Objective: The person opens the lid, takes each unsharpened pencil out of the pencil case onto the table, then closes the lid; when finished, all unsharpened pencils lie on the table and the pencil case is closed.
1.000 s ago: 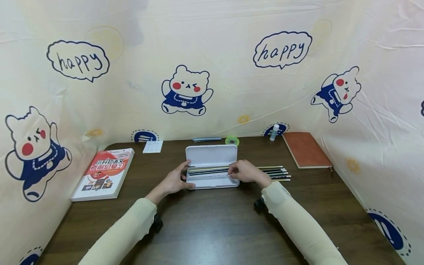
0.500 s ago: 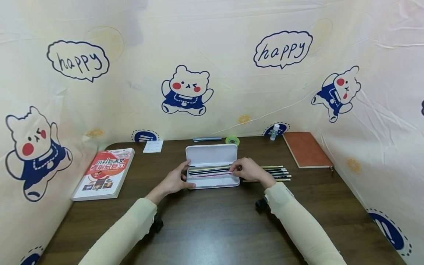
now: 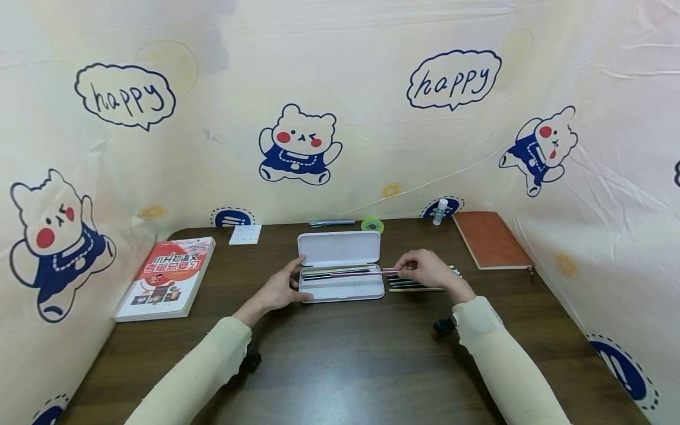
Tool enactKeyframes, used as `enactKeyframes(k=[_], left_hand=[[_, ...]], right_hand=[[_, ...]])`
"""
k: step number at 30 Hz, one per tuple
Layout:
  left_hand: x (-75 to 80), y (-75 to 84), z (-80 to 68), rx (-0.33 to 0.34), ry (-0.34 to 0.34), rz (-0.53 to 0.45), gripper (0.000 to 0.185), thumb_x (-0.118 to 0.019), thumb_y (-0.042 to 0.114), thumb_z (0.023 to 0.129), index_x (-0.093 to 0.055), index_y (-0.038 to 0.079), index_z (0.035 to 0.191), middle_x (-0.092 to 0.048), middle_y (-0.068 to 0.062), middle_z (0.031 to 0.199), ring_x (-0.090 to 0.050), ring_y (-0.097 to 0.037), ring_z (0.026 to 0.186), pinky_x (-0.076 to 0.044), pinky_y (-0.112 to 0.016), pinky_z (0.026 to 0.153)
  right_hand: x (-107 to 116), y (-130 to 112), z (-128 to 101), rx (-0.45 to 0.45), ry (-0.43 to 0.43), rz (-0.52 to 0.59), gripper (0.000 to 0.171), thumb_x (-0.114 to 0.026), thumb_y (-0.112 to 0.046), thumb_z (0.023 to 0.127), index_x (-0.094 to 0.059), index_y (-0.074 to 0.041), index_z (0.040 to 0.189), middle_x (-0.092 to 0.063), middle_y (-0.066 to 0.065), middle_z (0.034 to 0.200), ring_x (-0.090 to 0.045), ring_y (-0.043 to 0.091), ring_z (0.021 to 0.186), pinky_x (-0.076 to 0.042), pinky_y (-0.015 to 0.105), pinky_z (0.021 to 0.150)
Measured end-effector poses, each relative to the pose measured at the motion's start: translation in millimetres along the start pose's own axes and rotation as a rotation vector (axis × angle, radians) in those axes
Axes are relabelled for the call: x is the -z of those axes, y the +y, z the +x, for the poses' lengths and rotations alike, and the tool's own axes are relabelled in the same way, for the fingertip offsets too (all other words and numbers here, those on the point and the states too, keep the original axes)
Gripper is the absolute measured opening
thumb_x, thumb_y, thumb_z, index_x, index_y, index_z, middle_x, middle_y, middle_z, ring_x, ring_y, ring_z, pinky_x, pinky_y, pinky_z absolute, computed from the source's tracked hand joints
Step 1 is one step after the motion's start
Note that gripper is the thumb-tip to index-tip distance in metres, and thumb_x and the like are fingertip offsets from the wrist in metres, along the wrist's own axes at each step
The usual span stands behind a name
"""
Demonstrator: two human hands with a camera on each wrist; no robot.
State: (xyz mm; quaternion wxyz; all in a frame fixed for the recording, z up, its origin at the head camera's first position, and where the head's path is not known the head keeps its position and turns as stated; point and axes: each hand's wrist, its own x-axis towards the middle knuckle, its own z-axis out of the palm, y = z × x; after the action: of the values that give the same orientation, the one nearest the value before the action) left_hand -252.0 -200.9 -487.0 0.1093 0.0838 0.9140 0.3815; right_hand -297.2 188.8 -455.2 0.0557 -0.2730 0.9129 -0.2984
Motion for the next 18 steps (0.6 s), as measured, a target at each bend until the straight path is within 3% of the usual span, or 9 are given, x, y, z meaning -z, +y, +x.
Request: enactKeyframes(k=[8, 18], left_hand=[[0.1, -0.3, 0.0, -0.002, 0.001, 0.005, 0.103, -0.086, 0.030, 0.079, -0.023, 0.018, 0.159, -0.051, -0.012, 0.149, -0.055, -0.020, 0.098, -0.045, -0.033, 0.084], [-0.4, -0.9, 0.0, -0.005, -0.001, 0.010, 0.103, -0.086, 0.031, 0.079, -0.022, 0.018, 0.160, -0.051, -0.013, 0.149, -0.055, -0.020, 0.098, -0.044, -0.032, 0.084]], right_hand=[[19, 28, -28, -0.058, 0.007, -0.005, 0.008, -0.071, -0.016, 0.092, -0.076, -0.015, 0.097, -0.072, -0.003, 0.090, -0.054, 0.016, 0.079, -0.045, 0.030, 0.072], [32, 61, -64, -0.125, 0.029, 0.003, 0.006, -0.073, -0.016, 0.091, -0.077, -0.016, 0.095, -0.073, -0.002, 0.090, -0.054, 0.014, 0.079, -0.045, 0.027, 0.070]])
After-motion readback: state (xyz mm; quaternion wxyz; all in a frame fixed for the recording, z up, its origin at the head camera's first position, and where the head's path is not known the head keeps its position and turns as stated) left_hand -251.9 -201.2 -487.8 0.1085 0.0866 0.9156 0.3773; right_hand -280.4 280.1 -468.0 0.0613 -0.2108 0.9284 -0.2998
